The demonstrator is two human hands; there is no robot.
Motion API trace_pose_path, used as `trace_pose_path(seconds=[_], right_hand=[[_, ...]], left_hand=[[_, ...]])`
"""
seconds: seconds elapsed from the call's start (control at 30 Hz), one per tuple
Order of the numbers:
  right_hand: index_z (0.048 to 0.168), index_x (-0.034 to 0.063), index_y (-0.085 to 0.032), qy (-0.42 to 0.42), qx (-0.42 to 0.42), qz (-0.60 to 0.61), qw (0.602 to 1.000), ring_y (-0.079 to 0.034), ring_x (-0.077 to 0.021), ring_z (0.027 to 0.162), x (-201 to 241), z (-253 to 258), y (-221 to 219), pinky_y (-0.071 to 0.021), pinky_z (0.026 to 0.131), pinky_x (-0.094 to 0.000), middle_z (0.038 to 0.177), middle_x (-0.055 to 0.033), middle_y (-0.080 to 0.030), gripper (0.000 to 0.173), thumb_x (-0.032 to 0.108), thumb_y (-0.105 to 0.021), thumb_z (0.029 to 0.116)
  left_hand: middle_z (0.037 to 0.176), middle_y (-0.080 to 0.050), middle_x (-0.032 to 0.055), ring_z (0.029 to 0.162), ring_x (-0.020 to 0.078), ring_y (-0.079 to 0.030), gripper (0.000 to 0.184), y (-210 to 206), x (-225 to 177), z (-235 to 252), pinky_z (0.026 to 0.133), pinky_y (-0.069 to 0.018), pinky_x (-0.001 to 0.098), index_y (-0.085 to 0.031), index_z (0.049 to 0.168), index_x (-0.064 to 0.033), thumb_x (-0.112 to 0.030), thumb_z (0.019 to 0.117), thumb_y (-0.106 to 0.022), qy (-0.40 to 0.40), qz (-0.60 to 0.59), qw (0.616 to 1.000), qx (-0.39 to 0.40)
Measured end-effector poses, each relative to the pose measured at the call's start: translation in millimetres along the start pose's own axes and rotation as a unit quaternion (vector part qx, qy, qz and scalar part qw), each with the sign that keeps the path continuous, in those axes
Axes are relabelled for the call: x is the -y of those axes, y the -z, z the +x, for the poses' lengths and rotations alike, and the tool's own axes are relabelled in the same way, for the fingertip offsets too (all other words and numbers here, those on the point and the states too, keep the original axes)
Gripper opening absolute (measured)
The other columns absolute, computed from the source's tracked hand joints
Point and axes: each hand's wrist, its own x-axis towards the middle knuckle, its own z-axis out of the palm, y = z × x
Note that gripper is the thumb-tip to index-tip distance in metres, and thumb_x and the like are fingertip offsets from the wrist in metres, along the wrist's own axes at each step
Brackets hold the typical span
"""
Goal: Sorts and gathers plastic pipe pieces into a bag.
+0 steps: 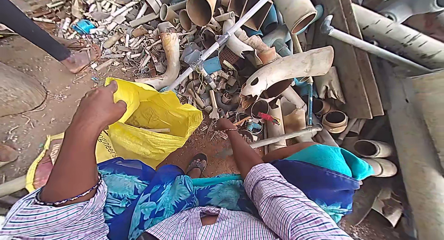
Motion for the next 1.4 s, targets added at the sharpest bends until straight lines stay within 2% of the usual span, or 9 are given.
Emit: trace_pose_path(seconds=[0.07,0.17,0.27,0.43,1.0,1.1,1.2,1.27,1.4], right_hand=[[0.134,-0.0039,-0.058,-0.018,-0.078,0.013,0.997,-0.054,-0.0477,0.129,-1,-7,-4,-0.0442,0.100,-0.0665,0.141,-0.0301,-0.054,0.046,0.020,-0.066,0.0960],[0.141,-0.0051,-0.054,-0.050,-0.062,-0.016,0.997,-0.047,-0.0491,0.136,-9,-14,-13,-0.0372,0.106,-0.0690,0.149,-0.0314,-0.046,0.052,0.018,-0.066,0.0960],[0.140,-0.0067,-0.053,-0.065,-0.042,-0.062,0.995,-0.046,-0.0506,0.136,-11,-12,-28,-0.0361,0.105,-0.0709,0.146,-0.0320,-0.049,0.051,0.014,-0.066,0.0951],[0.137,-0.0079,-0.057,-0.059,-0.047,-0.051,0.996,-0.049,-0.0478,0.135,-1,-19,-32,-0.0378,0.107,-0.0659,0.144,-0.0300,-0.053,0.036,0.007,-0.050,0.1039],[0.135,-0.0063,-0.058,-0.056,-0.045,-0.030,0.997,-0.053,-0.0462,0.132,-7,-11,-34,-0.0427,0.104,-0.0645,0.140,-0.0292,-0.056,0.039,0.012,-0.057,0.1009],[0.129,-0.0038,-0.065,-0.026,-0.122,-0.029,0.992,-0.053,-0.0451,0.131,-15,-2,-35,-0.0374,0.107,-0.0646,0.139,-0.0282,-0.057,0.037,0.019,-0.060,0.0998],[0.141,0.0004,-0.057,-0.036,-0.168,-0.014,0.985,-0.045,-0.0494,0.137,-25,10,-35,-0.0305,0.110,-0.0710,0.149,-0.0303,-0.046,0.048,0.022,-0.062,0.0984],[0.148,0.0001,-0.049,-0.067,-0.159,-0.010,0.985,-0.036,-0.0519,0.143,-27,13,-33,-0.0192,0.114,-0.0758,0.152,-0.0330,-0.042,0.059,0.029,-0.063,0.0986],[0.150,-0.0026,-0.044,-0.097,-0.114,-0.030,0.988,-0.041,-0.0512,0.141,-24,13,-27,-0.0126,0.117,-0.0747,0.147,-0.0324,-0.049,0.065,0.034,-0.061,0.0991]], left_hand=[[0.139,-0.050,0.0427,0.133,0.0614,-0.044,0.055,0,-1,-1,0.106,-0.0323,0.0765,-0.036,0.156,0.0052,-0.009,0.1048,-0.053,-0.002,0.001,1.000,0.000],[0.138,-0.050,0.0426,0.132,0.0619,-0.045,0.057,-1,1,-4,0.105,-0.0324,0.0768,-0.034,0.156,0.0043,-0.009,0.1046,-0.053,0.006,0.003,1.000,0.003],[0.138,-0.050,0.0425,0.132,0.0623,-0.044,0.057,-1,9,-3,0.105,-0.0322,0.0773,-0.035,0.156,0.0042,-0.010,0.1047,-0.054,0.002,0.006,1.000,-0.003],[0.138,-0.049,0.0430,0.132,0.0625,-0.044,0.057,-2,8,-4,0.105,-0.0324,0.0772,-0.034,0.157,0.0038,-0.010,0.1049,-0.053,0.002,0.008,1.000,0.001],[0.139,-0.049,0.0426,0.132,0.0617,-0.045,0.058,-1,7,-4,0.105,-0.0325,0.0770,-0.033,0.157,0.0049,-0.009,0.1047,-0.054,-0.003,0.015,1.000,0.011],[0.139,-0.048,0.0430,0.132,0.0620,-0.045,0.058,-1,7,-5,0.106,-0.0326,0.0764,-0.033,0.157,0.0050,-0.009,0.1043,-0.054,-0.002,0.014,1.000,0.011],[0.139,-0.050,0.0425,0.131,0.0619,-0.046,0.059,-2,9,-5,0.105,-0.0333,0.0765,-0.032,0.158,0.0039,-0.010,0.1044,-0.055,0.002,0.018,1.000,0.011],[0.140,-0.049,0.0424,0.130,0.0629,-0.046,0.059,-4,14,-4,0.104,-0.0331,0.0778,-0.032,0.157,0.0044,-0.009,0.1043,-0.054,0.002,0.016,1.000,0.011],[0.139,-0.050,0.0410,0.131,0.0616,-0.047,0.059,-4,10,-3,0.104,-0.0342,0.0768,-0.032,0.158,0.0032,-0.011,0.1047,-0.055,0.013,0.017,1.000,0.012]])
